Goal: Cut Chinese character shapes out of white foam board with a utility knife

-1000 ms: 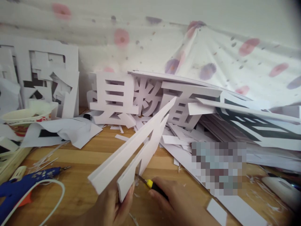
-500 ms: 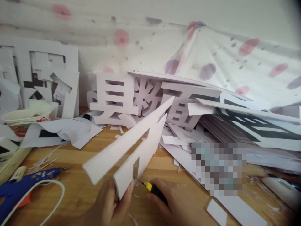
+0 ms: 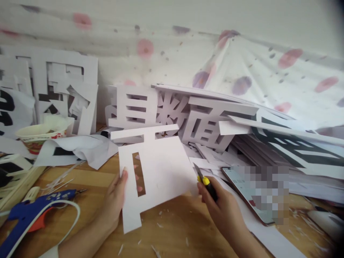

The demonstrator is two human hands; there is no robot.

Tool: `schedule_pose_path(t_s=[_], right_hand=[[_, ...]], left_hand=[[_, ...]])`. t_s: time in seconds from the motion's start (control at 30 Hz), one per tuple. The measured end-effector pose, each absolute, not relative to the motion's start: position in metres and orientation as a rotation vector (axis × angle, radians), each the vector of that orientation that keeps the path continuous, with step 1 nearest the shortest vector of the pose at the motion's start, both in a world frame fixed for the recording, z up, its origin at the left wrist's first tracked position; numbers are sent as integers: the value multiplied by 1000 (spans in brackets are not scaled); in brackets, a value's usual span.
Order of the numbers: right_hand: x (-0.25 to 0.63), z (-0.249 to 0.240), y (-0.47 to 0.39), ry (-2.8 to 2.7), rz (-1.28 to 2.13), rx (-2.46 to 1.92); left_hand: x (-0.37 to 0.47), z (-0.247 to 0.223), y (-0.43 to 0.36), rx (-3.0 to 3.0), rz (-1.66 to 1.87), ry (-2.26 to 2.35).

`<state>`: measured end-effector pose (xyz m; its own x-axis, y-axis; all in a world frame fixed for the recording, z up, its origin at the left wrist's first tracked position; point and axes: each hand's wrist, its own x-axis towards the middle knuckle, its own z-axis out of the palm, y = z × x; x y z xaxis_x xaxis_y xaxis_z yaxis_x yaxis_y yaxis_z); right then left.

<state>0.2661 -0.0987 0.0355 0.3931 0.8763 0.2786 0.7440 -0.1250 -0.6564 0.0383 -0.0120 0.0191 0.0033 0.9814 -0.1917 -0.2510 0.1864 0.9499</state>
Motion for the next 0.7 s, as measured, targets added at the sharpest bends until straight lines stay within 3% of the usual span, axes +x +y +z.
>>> schedule_pose_path(t_s=[0.3,0.7], right_hand=[[280,43,-91,-995,248,-1886],[280,34,-87,-985,248,-1932]], left_hand=[[36,17,-14,959,1090,1138],[34,18,-22,1090,984,1040]])
